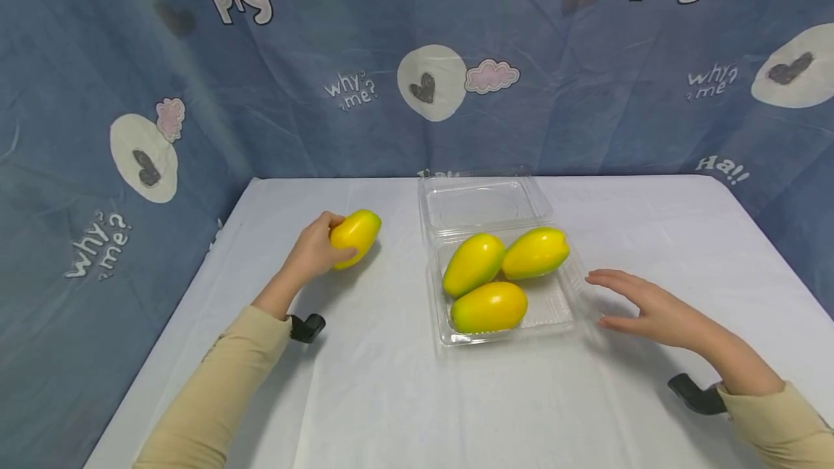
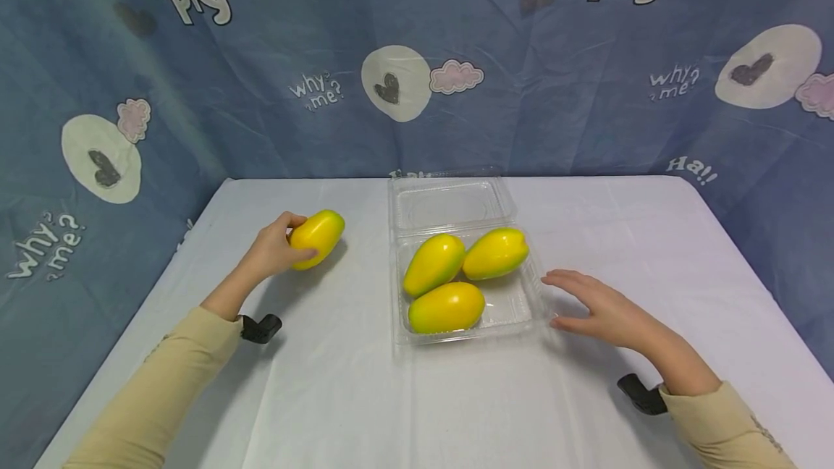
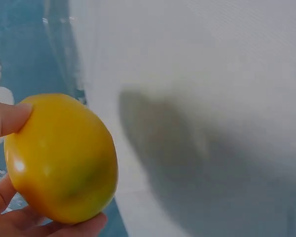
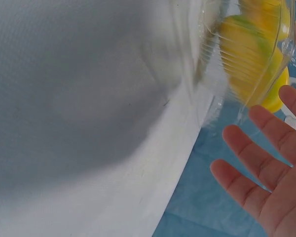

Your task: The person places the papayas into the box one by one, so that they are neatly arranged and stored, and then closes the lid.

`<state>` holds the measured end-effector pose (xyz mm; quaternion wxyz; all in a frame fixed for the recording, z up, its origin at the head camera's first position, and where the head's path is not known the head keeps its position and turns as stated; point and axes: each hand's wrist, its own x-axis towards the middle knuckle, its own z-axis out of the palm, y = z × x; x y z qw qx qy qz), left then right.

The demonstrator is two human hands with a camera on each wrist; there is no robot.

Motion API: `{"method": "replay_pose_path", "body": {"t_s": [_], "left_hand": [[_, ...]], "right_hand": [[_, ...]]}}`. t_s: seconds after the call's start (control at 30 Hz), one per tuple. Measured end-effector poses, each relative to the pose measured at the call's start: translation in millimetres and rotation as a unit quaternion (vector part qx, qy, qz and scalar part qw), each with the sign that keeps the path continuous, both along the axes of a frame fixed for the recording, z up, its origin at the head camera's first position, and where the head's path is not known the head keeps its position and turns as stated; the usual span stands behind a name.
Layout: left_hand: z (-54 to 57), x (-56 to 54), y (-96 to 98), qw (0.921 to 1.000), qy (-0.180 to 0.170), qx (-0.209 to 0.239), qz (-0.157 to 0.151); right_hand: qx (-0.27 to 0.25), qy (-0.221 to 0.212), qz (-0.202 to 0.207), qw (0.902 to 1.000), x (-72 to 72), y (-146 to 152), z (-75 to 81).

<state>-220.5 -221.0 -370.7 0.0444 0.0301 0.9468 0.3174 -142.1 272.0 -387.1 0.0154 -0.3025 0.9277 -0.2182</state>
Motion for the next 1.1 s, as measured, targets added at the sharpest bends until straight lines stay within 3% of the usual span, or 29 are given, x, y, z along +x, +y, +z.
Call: {"method": "replay_pose_path", "body": {"t_s": [0.3, 0.63, 0.83, 1.1], "left_hand": [[25.7, 4.6, 22.1, 0.9961, -0.03, 0.08, -0.022], [50.9, 10.4, 63.0, 0.9872, -0.027, 0.149, -0.051], [60.0, 12.6, 87.0, 0.9809, -0.024, 0.177, -0.077], [64.0, 18.0, 126.7, 0.9716, -0.035, 0.198, -0.124]], "right_hand": [[0.01, 0.005, 0.005, 0.9999, -0.6, -1, 0.4], [0.01, 0.016, 0.013, 0.9997, -1.0, 0, 0.5], [-0.011, 0.027, 0.032, 0.9991, -1.6, 2, -1.6], [-0.016, 0.02, 0.037, 0.999, -2.1, 3, -2.4]]}}
